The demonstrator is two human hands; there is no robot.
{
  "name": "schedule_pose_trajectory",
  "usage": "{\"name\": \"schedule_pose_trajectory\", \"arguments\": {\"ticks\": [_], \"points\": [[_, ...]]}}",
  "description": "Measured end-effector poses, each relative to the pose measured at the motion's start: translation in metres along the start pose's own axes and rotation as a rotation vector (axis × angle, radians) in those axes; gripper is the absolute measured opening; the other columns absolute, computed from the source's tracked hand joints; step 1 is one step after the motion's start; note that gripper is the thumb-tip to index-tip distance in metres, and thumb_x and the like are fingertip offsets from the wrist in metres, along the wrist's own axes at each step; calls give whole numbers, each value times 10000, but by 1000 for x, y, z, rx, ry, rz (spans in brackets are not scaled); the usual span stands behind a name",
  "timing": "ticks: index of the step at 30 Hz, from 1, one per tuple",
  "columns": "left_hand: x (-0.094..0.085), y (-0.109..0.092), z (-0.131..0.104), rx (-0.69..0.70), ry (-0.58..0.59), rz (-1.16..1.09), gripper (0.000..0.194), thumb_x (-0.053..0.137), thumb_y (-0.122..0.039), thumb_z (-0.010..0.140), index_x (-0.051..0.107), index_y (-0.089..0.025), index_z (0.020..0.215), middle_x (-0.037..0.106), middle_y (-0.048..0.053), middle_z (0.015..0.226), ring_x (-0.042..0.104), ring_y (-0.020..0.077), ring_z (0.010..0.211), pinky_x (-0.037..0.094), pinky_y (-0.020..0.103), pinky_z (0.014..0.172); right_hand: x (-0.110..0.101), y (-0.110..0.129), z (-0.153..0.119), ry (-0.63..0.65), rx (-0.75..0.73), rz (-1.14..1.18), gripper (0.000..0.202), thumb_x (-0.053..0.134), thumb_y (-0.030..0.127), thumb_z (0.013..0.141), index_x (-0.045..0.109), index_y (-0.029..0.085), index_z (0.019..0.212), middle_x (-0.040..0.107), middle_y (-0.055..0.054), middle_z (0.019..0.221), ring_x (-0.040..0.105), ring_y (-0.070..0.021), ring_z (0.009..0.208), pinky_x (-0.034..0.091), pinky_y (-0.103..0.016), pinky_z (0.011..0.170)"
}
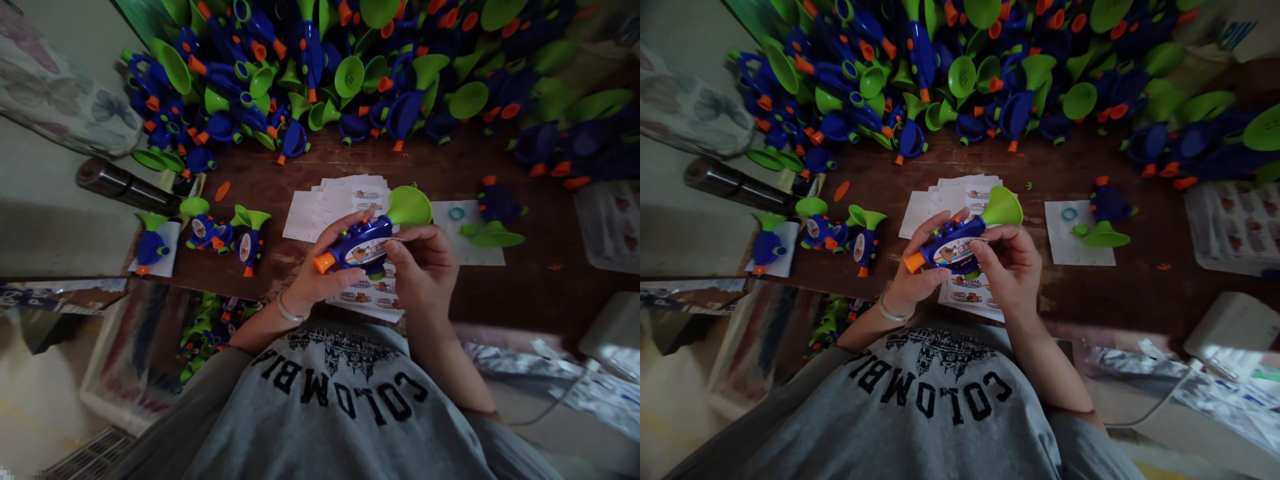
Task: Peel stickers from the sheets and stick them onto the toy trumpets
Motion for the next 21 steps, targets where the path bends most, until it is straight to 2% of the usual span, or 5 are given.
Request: {"name": "schedule_pose_trajectory", "arguments": {"ticks": [3, 9, 15, 21], "points": [[0, 1, 1, 32, 2, -14, 728, 867, -378, 891, 559, -394, 1551, 529, 48, 1706, 448, 340, 1631, 340, 572, 1383, 1, 3, -1, 15, -19, 3, 224, 928, 359, 831, 731, 262, 874, 720, 58, 795, 655, -77, 684, 557, -188, 624], [-3, 2, 1, 58, 33, 1, 732, 849, -376, 906, 537, -380, 1569, 523, 53, 1711, 444, 352, 1631, 337, 595, 1379, 2, 4, -2, 0, -25, -37, 282, 926, 439, 831, 714, 256, 863, 699, 55, 772, 633, -83, 655, 547, -197, 591], [-5, 4, 1, 101, 38, 75, 667, 783, -406, 964, 520, -387, 1576, 526, 47, 1708, 456, 341, 1625, 325, 605, 1388, 3, 2, -3, 7, -62, -41, 219, 909, 389, 857, 727, 272, 892, 698, 54, 798, 645, -86, 684, 557, -201, 612], [-2, 4, 0, 179, 20, 199, 610, 709, -406, 1020, 485, -379, 1587, 486, 56, 1737, 447, 333, 1631, 360, 578, 1377, 5, 7, -5, 7, -158, -189, 159, 841, 348, 920, 708, 265, 950, 682, 48, 828, 616, -92, 664, 521, -228, 576]]}}
Point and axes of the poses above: each hand's wrist, its own z-axis towards the middle knuckle, its own x-axis out of the palm, y = z × x, the point moved 2 cm from there along z, towards the middle knuckle
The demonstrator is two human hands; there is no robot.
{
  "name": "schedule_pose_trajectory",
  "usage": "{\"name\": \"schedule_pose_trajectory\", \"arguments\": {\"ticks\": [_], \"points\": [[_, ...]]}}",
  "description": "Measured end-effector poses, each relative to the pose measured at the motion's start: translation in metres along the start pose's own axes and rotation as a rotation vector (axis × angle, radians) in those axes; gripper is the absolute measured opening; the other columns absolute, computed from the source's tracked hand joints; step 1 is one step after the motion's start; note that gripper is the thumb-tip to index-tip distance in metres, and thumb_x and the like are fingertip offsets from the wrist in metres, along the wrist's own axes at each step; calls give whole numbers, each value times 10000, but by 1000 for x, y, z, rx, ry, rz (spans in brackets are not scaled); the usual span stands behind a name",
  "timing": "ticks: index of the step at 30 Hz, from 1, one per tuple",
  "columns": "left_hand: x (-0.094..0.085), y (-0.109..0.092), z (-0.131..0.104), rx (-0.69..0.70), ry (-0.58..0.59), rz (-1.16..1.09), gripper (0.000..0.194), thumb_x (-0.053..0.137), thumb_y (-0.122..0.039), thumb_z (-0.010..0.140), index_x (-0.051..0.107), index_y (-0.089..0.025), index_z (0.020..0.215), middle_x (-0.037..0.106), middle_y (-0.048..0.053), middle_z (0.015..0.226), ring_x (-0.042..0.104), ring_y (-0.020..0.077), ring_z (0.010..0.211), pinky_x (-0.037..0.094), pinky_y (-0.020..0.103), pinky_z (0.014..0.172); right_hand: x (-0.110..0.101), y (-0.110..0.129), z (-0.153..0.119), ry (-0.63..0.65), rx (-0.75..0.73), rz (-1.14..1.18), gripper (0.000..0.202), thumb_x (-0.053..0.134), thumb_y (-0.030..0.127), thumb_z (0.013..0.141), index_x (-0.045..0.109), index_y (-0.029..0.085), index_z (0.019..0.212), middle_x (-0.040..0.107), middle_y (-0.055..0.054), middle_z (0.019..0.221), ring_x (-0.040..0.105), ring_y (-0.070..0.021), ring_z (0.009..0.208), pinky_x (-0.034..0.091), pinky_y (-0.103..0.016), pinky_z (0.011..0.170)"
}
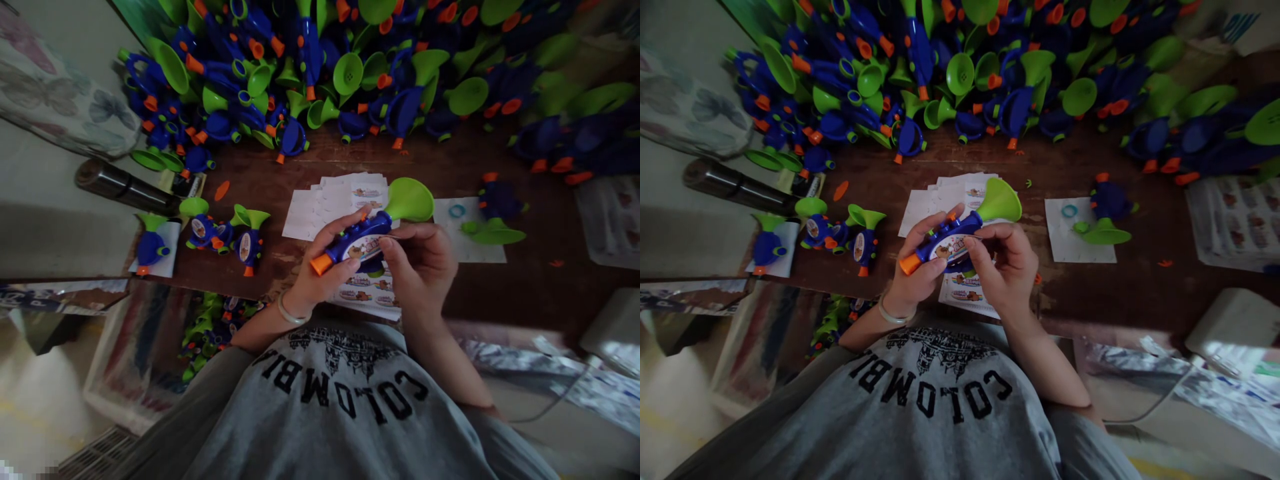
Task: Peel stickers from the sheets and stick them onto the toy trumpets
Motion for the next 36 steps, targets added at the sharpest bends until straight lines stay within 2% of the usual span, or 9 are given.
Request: {"name": "schedule_pose_trajectory", "arguments": {"ticks": [10, 14, 15, 17, 21, 24, 26, 31, 36], "points": [[6, -15, 2, 154, -30, 148, 552, 661, -297, 1041, 516, -338, 1572, 484, 47, 1738, 431, 286, 1645, 373, 562, 1383, 4, 7, -2, 14, -255, -409, 106, 732, 358, 997, 673, 272, 1018, 690, 1, 903, 637, -150, 725, 560, -318, 637], [-1, -16, -4, 130, -14, 204, 566, 635, -323, 1055, 476, -333, 1598, 474, 70, 1743, 441, 316, 1637, 427, 583, 1348, -12, -10, 12, -87, -311, -566, 598, 829, 433, 905, 539, 297, 1410, 609, -117, 1307, 674, -261, 1006, 626, -472, 846], [-9, -18, -7, 130, -33, 263, 565, 627, -333, 1058, 469, -338, 1600, 480, 73, 1739, 458, 319, 1627, 459, 582, 1326, -20, -20, 19, -110, -283, -590, 710, 816, 460, 909, 458, 295, 1499, 574, -144, 1381, 675, -271, 1019, 626, -503, 872], [-34, -26, -16, 177, -146, 487, 549, 624, -322, 1054, 482, -341, 1584, 506, 74, 1718, 496, 313, 1602, 493, 576, 1301, -33, -45, 34, -43, -176, -633, 681, 718, 498, 965, 410, 275, 1530, 620, -143, 1329, 692, -288, 1027, 619, -537, 922], [-115, -47, -46, 285, -419, 1175, 521, 658, -246, 1019, 564, -306, 1528, 480, 95, 1726, 467, 328, 1619, 380, 622, 1360, -41, -91, 60, 326, -1, -821, 652, 683, 501, 955, 481, 173, 1481, 698, -202, 1336, 677, -384, 1251, 535, -617, 1128], [-177, -50, -72, 91, -433, 1454, 613, 738, -343, 971, 555, -257, 1549, 317, 146, 1806, 327, 392, 1685, 288, 667, 1384, -28, -109, 70, 519, 104, -914, 809, 733, 485, 927, 416, 95, 1561, 632, -285, 1488, 607, -431, 1414, 467, -621, 1216], [-205, -46, -88, -40, -367, 1516, 667, 767, -417, 941, 565, -224, 1547, 225, 171, 1834, 188, 424, 1725, 227, 683, 1393, -15, -117, 75, 599, 170, -951, 913, 752, 497, 919, 349, 68, 1617, 568, -313, 1568, 565, -439, 1474, 446, -606, 1239], [-225, -29, -106, -154, -133, 1574, 663, 744, -528, 939, 633, -176, 1490, 281, 215, 1809, 77, 448, 1736, 238, 698, 1373, 12, -133, 81, 663, 236, -1015, 1135, 823, 529, 862, 221, 49, 1696, 497, -360, 1619, 496, -481, 1520, 410, -618, 1248], [-212, -25, -98, -17, -215, 1608, 568, 743, -475, 963, 657, -207, 1457, 403, 198, 1761, 159, 412, 1732, 296, 691, 1359, 14, -148, 79, 649, 245, -1051, 1215, 890, 558, 789, 242, 66, 1691, 515, -366, 1582, 502, -529, 1482, 435, -692, 1184]]}}
Point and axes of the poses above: each hand's wrist, its own z-axis towards the middle knuckle, its own x-axis out of the palm, y = z × x, the point moved 2 cm from there along z, towards the middle knuckle
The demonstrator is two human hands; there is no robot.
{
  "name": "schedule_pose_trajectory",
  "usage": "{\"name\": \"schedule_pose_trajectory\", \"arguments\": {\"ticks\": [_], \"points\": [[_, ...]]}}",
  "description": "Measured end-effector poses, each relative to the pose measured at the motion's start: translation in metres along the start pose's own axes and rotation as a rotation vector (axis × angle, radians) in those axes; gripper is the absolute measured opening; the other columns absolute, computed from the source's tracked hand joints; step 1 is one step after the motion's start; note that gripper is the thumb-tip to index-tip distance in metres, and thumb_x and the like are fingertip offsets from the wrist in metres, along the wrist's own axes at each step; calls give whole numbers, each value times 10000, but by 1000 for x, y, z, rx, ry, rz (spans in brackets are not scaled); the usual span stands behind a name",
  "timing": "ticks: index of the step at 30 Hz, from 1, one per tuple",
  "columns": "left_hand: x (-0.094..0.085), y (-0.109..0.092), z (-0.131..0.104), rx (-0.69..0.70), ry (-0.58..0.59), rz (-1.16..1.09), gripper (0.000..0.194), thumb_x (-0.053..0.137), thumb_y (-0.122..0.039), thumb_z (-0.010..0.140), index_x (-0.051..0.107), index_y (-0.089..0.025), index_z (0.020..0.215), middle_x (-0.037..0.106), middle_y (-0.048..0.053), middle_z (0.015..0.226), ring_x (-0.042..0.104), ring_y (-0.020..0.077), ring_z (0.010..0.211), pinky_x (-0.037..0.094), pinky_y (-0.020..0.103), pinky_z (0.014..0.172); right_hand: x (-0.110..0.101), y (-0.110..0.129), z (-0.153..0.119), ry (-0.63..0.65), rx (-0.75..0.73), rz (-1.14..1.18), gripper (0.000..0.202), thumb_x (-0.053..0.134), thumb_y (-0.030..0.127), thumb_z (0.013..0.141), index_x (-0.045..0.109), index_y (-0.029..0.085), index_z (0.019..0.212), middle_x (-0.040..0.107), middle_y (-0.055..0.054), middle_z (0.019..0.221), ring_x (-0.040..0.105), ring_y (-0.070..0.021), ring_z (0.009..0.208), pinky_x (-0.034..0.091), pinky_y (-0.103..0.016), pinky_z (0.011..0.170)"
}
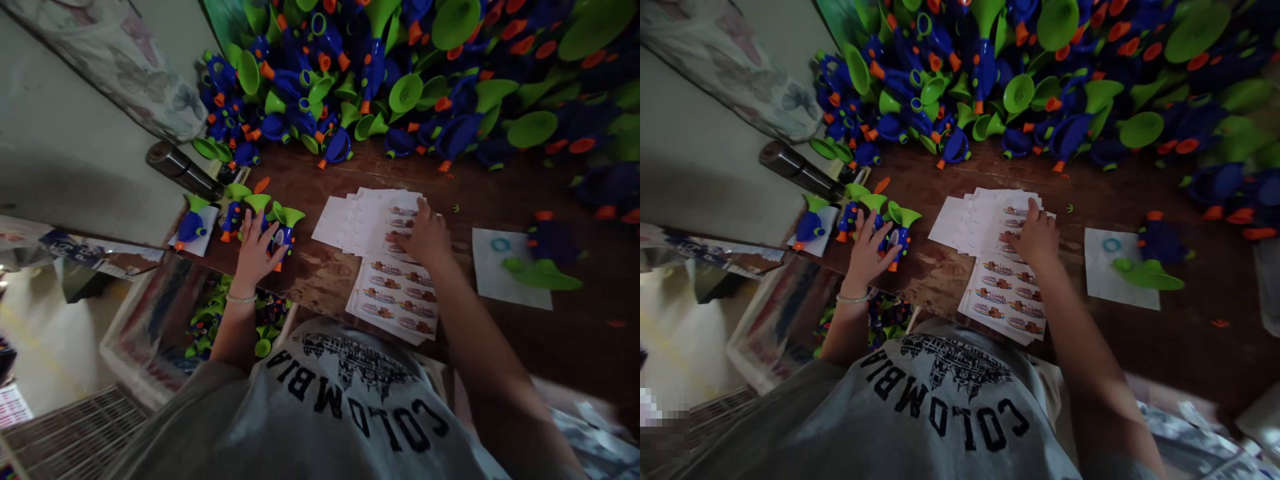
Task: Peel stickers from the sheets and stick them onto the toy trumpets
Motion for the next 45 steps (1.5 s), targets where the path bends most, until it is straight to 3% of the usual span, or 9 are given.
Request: {"name": "schedule_pose_trajectory", "arguments": {"ticks": [7, 11, 15, 20, 24, 27, 31, 41, 45], "points": [[35, -88, 21, 200, -48, -234, 382, 613, -315, 1066, 638, -204, 1430, 582, 174, 1631, 453, 310, 1632, 490, 594, 1281, 13, -6, 0, -136, -22, 141, 1241, 824, 777, 752, 313, 108, 1665, 389, -344, 1638, 420, -529, 1541, 419, -701, 1203], [70, -129, 36, 316, 147, -361, 388, 586, -322, 1076, 636, -172, 1430, 583, 204, 1619, 425, 334, 1647, 507, 611, 1269, 4, -2, -6, -220, -14, 235, 1030, 835, 547, 827, 369, 125, 1643, 390, -303, 1605, 510, -457, 1489, 450, -645, 1219], [80, -144, 70, 329, 101, -436, 404, 498, -282, 1098, 601, -190, 1478, 561, 181, 1645, 406, 318, 1658, 458, 652, 1300, -20, 2, -22, -346, -124, 351, 809, 726, 305, 881, 393, 183, 1608, 546, -239, 1549, 623, -368, 1389, 544, -591, 1141], [61, -165, 127, 319, -69, -623, 455, 543, -340, 1083, 567, -256, 1530, 604, 136, 1609, 506, 302, 1588, 345, 651, 1363, -45, 21, -57, -353, -320, 481, 613, 644, 314, 945, 477, 249, 1532, 780, -90, 1152, 768, -277, 975, 653, -513, 899], [34, -187, 146, 256, 11, -793, 426, 607, -351, 1055, 616, -218, 1459, 786, 97, 1230, 764, 204, 1083, 613, 419, 1034, -56, 43, -87, -414, -475, 454, 602, 649, 292, 967, 489, 292, 1548, 787, -83, 1211, 781, -244, 924, 663, -409, 795], [14, -197, 139, 175, 122, -895, 401, 637, -257, 1006, 631, -195, 1403, 750, -5, 912, 701, 120, 814, 577, 277, 822, -62, 52, -103, -487, -518, 423, 646, 678, 318, 982, 462, 290, 1590, 790, -101, 1253, 789, -250, 954, 675, -397, 801], [-5, -205, 124, 130, 226, -999, 377, 662, -236, 986, 636, -207, 1361, 742, -19, 889, 696, 108, 800, 550, 248, 778, -68, 59, -118, -531, -567, 403, 362, 681, 252, 999, 682, 308, 1357, 832, -54, 1188, 799, -217, 963, 673, -365, 875], [-24, -218, 108, 97, 200, -1032, 216, 680, -196, 979, 671, -201, 1194, 698, -41, 819, 669, 84, 737, 541, 207, 728, -69, 67, -135, -555, -458, 544, 103, 750, 220, 943, 769, 293, 1015, 819, 26, 882, 758, -166, 773, 611, -303, 720], [-28, -219, 106, 91, 208, -1012, 197, 676, -186, 968, 682, -205, 1164, 666, -44, 798, 619, 73, 677, 500, 182, 630, -66, 66, -139, -672, -494, 452, 100, 772, 238, 937, 798, 325, 980, 796, 17, 830, 752, -185, 757, 623, -331, 693]]}}
Point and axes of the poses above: each hand's wrist, its own z-axis towards the middle knuckle, its own x-axis out of the palm, y = z × x, the point moved 2 cm from there along z, towards the middle knuckle
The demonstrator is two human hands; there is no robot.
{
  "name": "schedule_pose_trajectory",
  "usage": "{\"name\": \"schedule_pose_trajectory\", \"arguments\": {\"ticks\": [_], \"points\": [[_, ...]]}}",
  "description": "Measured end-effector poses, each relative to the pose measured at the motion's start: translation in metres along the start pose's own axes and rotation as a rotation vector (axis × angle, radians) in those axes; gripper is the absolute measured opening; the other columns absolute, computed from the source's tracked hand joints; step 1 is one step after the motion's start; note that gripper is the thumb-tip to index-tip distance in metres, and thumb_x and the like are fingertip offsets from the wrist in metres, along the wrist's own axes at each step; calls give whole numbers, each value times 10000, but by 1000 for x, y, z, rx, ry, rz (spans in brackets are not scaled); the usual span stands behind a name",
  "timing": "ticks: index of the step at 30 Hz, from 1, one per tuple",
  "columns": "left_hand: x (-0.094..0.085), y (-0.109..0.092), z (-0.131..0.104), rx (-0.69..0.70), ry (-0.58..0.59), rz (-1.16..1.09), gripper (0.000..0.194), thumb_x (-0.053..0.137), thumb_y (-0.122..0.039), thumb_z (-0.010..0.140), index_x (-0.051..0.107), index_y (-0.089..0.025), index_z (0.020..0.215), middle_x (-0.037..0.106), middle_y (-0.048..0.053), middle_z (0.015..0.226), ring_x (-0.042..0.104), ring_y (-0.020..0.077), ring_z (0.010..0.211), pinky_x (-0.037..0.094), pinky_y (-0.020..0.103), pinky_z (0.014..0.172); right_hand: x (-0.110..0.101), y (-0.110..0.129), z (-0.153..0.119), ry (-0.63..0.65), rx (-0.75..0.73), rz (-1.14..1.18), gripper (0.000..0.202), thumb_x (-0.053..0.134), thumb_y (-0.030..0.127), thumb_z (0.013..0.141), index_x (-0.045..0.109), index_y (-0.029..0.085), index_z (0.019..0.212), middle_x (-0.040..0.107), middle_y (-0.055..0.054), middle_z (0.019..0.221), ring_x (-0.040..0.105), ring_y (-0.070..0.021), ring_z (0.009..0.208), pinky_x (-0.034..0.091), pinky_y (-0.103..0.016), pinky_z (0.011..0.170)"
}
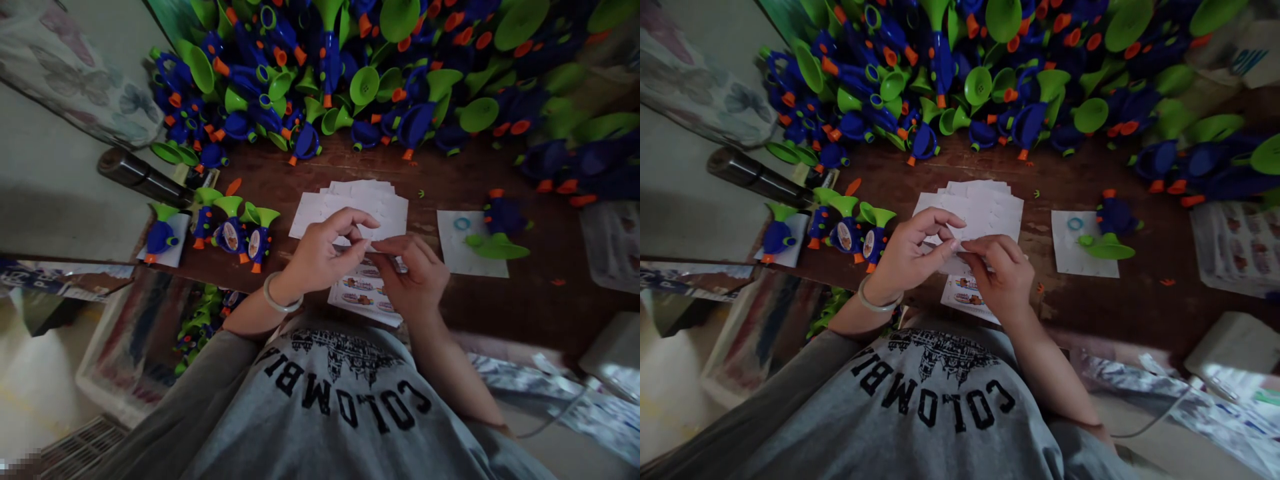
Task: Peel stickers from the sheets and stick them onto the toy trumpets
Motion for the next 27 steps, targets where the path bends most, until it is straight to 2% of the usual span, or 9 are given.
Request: {"name": "schedule_pose_trajectory", "arguments": {"ticks": [5, 9, 11, 14, 17, 20, 22, 24, 27], "points": [[1, -4, 0, -74, 16, -83, 178, 670, -175, 962, 672, -203, 1138, 621, -53, 766, 575, 67, 645, 470, 176, 584, 4, -5, -11, -194, -274, -121, 251, 764, 182, 944, 817, 385, 1082, 793, 33, 851, 722, -150, 699, 593, -303, 618], [-1, -4, 3, -89, 39, -116, 212, 674, -155, 950, 656, -208, 1155, 599, -64, 751, 557, 66, 625, 455, 181, 575, -2, -6, -17, -229, -375, -115, 287, 828, 143, 888, 824, 396, 1023, 777, 57, 847, 703, -140, 721, 578, -288, 590], [-5, 0, 7, -63, 10, -99, 210, 676, -167, 957, 645, -212, 1160, 598, -66, 745, 557, 70, 624, 454, 192, 584, -9, 1, -18, -169, -463, -148, 273, 893, 202, 845, 814, 441, 949, 768, 81, 828, 698, -152, 746, 605, -307, 626], [-14, 11, 13, -41, -84, -43, 186, 672, -205, 976, 628, -221, 1156, 611, -62, 750, 563, 82, 637, 455, 212, 607, -19, 20, -19, 35, -617, -145, 262, 949, 298, 803, 797, 490, 897, 784, 102, 922, 709, -177, 888, 656, -360, 782], [-16, 18, 17, -58, -86, -54, 196, 688, -227, 977, 622, -229, 1161, 624, -58, 759, 560, 87, 636, 454, 221, 614, -26, 24, -15, 38, -392, -43, 451, 916, 224, 832, 776, 502, 1158, 739, 34, 1225, 708, -240, 1157, 674, -429, 939], [-13, 18, 17, -42, -63, -127, 202, 696, -234, 973, 614, -232, 1157, 601, -67, 729, 539, 86, 615, 441, 220, 601, -19, 12, -12, 52, -94, 36, 815, 804, 132, 910, 501, 497, 1573, 640, -65, 1446, 677, -287, 1314, 691, -479, 978], [-10, 17, 17, -41, -55, -122, 196, 687, -242, 973, 607, -228, 1151, 602, -71, 720, 532, 85, 611, 439, 221, 604, -11, 3, -13, 84, -54, 107, 856, 755, 119, 942, 399, 469, 1638, 675, -81, 1413, 719, -262, 1238, 712, -418, 876], [-9, 16, 18, -57, -29, -60, 198, 677, -252, 971, 611, -222, 1156, 628, -66, 737, 535, 84, 615, 439, 228, 613, -5, -3, -15, 83, -46, 169, 772, 727, 116, 961, 443, 436, 1602, 734, -62, 1331, 766, -218, 1073, 708, -356, 778], [-8, 16, 19, -61, 22, 15, 219, 665, -255, 959, 627, -217, 1170, 676, -47, 779, 571, 93, 648, 452, 242, 639, -2, -3, -15, 89, -43, 191, 622, 685, 99, 983, 540, 380, 1519, 809, -23, 1196, 784, -168, 896, 700, -328, 774]]}}
Point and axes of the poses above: each hand's wrist, its own z-axis towards the middle knuckle, its own x-axis out of the palm, y = z × x, the point moved 2 cm from there along z, towards the middle knuckle
